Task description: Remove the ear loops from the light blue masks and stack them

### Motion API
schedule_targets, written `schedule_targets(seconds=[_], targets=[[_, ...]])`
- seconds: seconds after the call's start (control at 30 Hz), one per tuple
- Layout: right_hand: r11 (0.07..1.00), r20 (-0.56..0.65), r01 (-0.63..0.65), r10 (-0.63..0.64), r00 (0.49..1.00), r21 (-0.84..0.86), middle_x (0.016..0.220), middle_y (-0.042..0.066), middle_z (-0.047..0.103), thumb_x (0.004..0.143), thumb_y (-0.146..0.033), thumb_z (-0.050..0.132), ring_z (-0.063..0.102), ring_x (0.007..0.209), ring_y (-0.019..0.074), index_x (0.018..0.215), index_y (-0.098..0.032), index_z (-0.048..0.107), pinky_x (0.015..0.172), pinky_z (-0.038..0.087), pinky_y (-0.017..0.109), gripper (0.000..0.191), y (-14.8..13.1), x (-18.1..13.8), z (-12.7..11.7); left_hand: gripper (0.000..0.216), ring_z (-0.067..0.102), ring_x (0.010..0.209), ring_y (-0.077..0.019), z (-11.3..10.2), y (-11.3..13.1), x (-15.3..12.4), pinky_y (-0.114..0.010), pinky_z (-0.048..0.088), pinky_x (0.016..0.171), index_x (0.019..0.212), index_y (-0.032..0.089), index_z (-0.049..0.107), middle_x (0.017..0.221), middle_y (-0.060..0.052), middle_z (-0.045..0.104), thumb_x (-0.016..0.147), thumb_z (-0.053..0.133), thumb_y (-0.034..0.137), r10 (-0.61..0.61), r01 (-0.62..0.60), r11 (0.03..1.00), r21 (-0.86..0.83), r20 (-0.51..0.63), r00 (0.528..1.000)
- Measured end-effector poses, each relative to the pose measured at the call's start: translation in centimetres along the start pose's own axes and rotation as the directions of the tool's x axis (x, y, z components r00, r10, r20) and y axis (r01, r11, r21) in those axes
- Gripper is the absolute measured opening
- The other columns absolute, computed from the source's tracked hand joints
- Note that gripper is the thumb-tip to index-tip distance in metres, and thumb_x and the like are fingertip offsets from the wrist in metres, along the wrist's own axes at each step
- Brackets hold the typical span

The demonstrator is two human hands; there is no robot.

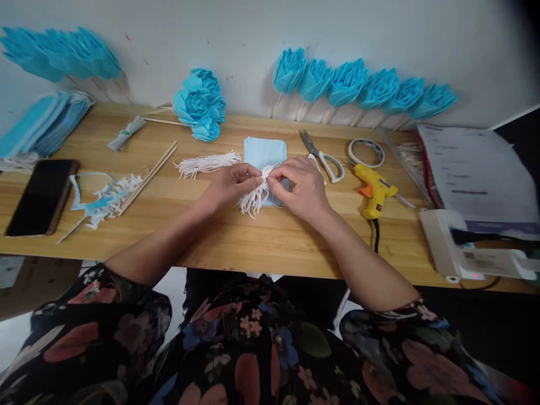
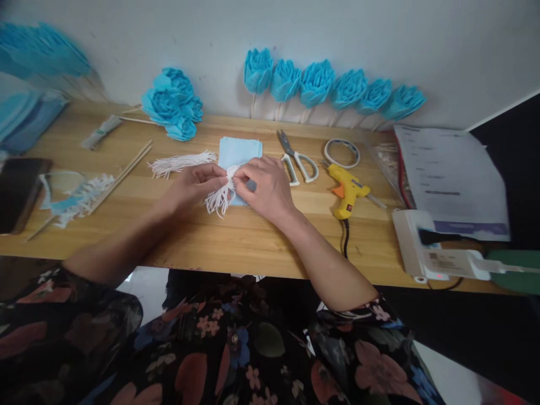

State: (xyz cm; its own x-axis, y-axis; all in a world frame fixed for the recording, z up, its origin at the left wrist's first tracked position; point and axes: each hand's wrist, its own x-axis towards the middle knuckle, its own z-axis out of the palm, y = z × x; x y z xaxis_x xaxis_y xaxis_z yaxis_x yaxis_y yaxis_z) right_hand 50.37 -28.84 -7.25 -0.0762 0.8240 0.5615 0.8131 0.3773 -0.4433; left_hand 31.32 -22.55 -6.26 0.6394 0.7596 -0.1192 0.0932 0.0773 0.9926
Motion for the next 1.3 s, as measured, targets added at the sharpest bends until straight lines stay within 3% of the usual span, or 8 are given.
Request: schedule_targets(seconds=[0.23, 0.33, 0.43, 0.6, 0.77, 0.97, 1.17, 1.3], targets=[[0.989, -0.005, 0.028, -0.029, 1.0, -0.142, 0.079, 0.003, 0.067, 0.09, -0.022, 0.058, 0.059, 0.085, 0.0237, 0.075, -0.024, 0.065, 0.09, 0.041, 0.044, 0.017, -0.3, 0.3, -0.8, 0.019, 0.052, 0.055, -0.0094, -0.4, 0.3, 0.0, -0.024, 0.04, 0.054, 0.078, 0.016, 0.065, 0.065, 0.002, 0.061, 0.081, 0.073, 0.033, -0.022, 0.023, 0.999, -0.028, 0.027, 0.999], [1.0, 0.014, 0.022, -0.022, 1.0, -0.001, 0.081, 0.003, 0.067, 0.091, -0.024, 0.057, 0.061, 0.085, 0.0227, 0.077, -0.024, 0.063, 0.09, 0.044, 0.044, 0.016, -0.3, 0.3, -1.0, 0.019, 0.051, 0.054, -0.0091, -0.6, 0.3, 0.0, -0.024, 0.04, 0.053, 0.078, 0.016, 0.066, 0.065, 0.001, 0.062, 0.081, 0.073, 0.033, -0.031, 0.033, 0.998, -0.057, 0.034, 0.999], [0.977, 0.029, 0.006, -0.012, 1.0, 0.215, 0.096, 0.004, 0.073, 0.094, -0.03, 0.057, 0.067, 0.096, 0.0236, 0.092, -0.024, 0.066, 0.092, 0.049, 0.043, 0.011, -0.5, 0.4, -1.4, 0.019, 0.056, 0.058, -0.01, -0.5, 0.2, 0.0, -0.024, 0.044, 0.057, 0.081, 0.016, 0.067, 0.069, 0.0, 0.065, 0.083, 0.074, 0.033, 0.012, -0.011, 0.999, -0.033, 0.024, 1.0], [0.938, 0.138, -0.041, -0.008, 0.99, 0.345, 0.133, 0.008, 0.072, 0.096, -0.04, 0.062, 0.066, 0.124, 0.0273, 0.129, -0.027, 0.064, 0.105, 0.05, 0.048, 0.036, -0.7, 0.2, -1.3, 0.018, 0.062, 0.069, -0.0121, -0.4, -0.3, 0.0, -0.026, 0.048, 0.064, 0.088, 0.016, 0.067, 0.078, -0.002, 0.069, 0.087, 0.071, 0.034, 0.18, -0.183, 0.972, 0.148, 0.03, 0.983], [0.938, 0.139, -0.104, 0.06, 0.989, 0.332, 0.107, 0.004, 0.079, 0.097, -0.036, 0.064, 0.072, 0.1, 0.0227, 0.116, -0.025, 0.073, 0.093, 0.054, 0.041, 0.024, -0.2, 0.1, -0.9, 0.013, 0.063, 0.076, -0.0129, -0.4, -0.5, 0.1, -0.026, 0.052, 0.071, 0.091, 0.019, 0.062, 0.082, 0.0, 0.068, 0.085, 0.07, 0.027, 0.43, -0.385, 0.854, 0.351, -0.059, 0.901], [0.921, 0.064, -0.212, 0.202, 0.977, 0.326, 0.089, 0.0, 0.074, 0.09, -0.039, 0.074, 0.067, 0.081, 0.019, 0.091, -0.023, 0.07, 0.079, 0.052, 0.035, 0.016, -0.1, 0.3, -1.2, 0.013, 0.064, 0.08, -0.0154, -0.5, -0.4, -0.2, -0.03, 0.052, 0.078, 0.086, 0.019, 0.062, 0.085, -0.002, 0.069, 0.088, 0.07, 0.029, 0.531, -0.426, 0.779, 0.46, -0.124, 0.838], [0.938, 0.038, -0.135, 0.13, 0.991, 0.318, 0.09, 0.0, 0.074, 0.089, -0.032, 0.072, 0.066, 0.086, 0.02, 0.086, -0.025, 0.067, 0.083, 0.05, 0.037, 0.009, -0.4, 0.3, -1.3, 0.037, 0.064, 0.083, -0.0166, -0.9, -0.4, -0.2, -0.031, 0.052, 0.076, 0.108, 0.021, 0.065, 0.093, -0.005, 0.069, 0.099, 0.058, 0.056, 0.454, -0.415, 0.862, 0.291, -0.08, 0.887], [0.943, 0.025, -0.047, 0.041, 0.999, 0.33, 0.089, -0.001, 0.074, 0.091, -0.025, 0.069, 0.067, 0.086, 0.0191, 0.086, -0.025, 0.066, 0.083, 0.049, 0.036, 0.006, -0.4, 0.2, -1.1, 0.047, 0.061, 0.083, -0.017, -0.8, 0.4, -0.5, -0.031, 0.05, 0.074, 0.101, 0.018, 0.07, 0.089, -0.005, 0.069, 0.1, 0.053, 0.062, 0.38, -0.368, 0.857, 0.36, 0.04, 0.924]])
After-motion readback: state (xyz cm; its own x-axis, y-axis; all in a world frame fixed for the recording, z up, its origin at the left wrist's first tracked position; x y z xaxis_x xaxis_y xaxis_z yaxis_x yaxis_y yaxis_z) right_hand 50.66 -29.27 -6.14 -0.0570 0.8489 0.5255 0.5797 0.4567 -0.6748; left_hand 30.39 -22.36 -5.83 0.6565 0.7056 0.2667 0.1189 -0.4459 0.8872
